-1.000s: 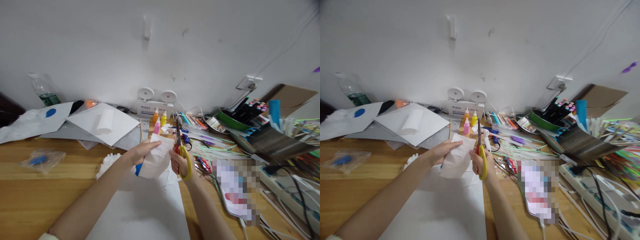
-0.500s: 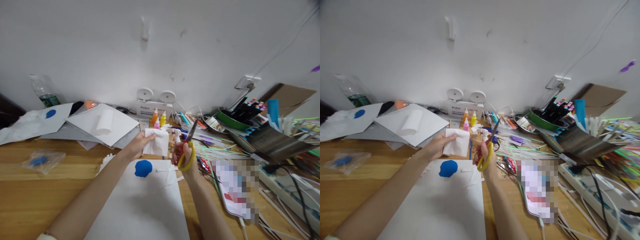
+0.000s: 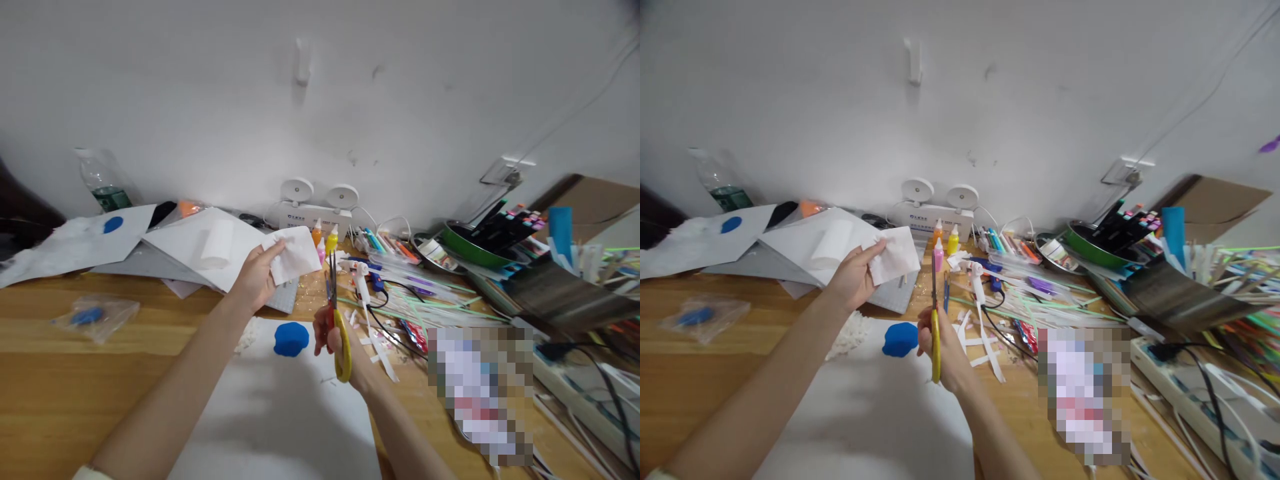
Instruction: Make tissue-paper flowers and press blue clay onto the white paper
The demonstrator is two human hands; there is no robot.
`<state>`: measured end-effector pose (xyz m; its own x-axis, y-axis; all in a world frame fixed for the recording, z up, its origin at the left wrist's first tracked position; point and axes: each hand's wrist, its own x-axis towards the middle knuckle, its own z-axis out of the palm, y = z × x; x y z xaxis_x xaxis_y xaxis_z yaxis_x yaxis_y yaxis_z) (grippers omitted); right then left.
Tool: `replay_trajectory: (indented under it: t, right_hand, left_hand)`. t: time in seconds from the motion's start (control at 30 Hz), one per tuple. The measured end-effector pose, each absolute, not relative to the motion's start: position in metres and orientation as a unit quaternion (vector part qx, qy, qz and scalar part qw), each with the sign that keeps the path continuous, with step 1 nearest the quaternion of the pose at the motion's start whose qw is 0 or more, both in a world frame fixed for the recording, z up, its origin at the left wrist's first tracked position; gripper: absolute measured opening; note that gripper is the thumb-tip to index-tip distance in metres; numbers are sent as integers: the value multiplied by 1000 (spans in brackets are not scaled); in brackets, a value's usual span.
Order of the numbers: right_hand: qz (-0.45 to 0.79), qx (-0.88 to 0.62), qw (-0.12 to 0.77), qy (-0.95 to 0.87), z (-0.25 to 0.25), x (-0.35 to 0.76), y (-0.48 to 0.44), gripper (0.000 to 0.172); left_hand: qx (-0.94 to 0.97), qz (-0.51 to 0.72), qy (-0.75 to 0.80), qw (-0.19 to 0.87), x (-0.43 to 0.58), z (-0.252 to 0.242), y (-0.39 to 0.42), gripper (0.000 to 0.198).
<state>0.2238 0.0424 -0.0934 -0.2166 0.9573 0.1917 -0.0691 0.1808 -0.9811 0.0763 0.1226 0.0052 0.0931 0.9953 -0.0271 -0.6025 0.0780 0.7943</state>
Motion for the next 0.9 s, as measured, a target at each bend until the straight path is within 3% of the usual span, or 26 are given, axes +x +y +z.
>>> replay_trajectory:
  t: [0.13,0.3,0.9]
  right_hand:
    - [566,-357,502,-548,-94,221,40,54]
    - [539,-396,487,-562,-103,220,40,62]
    - [484,-456,482,-570,-97,221,39,67]
  left_hand:
    - [333,601,297,664,74,3,126,8]
    - [349,584,301,668,76,0,126,14]
    - [384,596,273,650,70,-1,130,17]
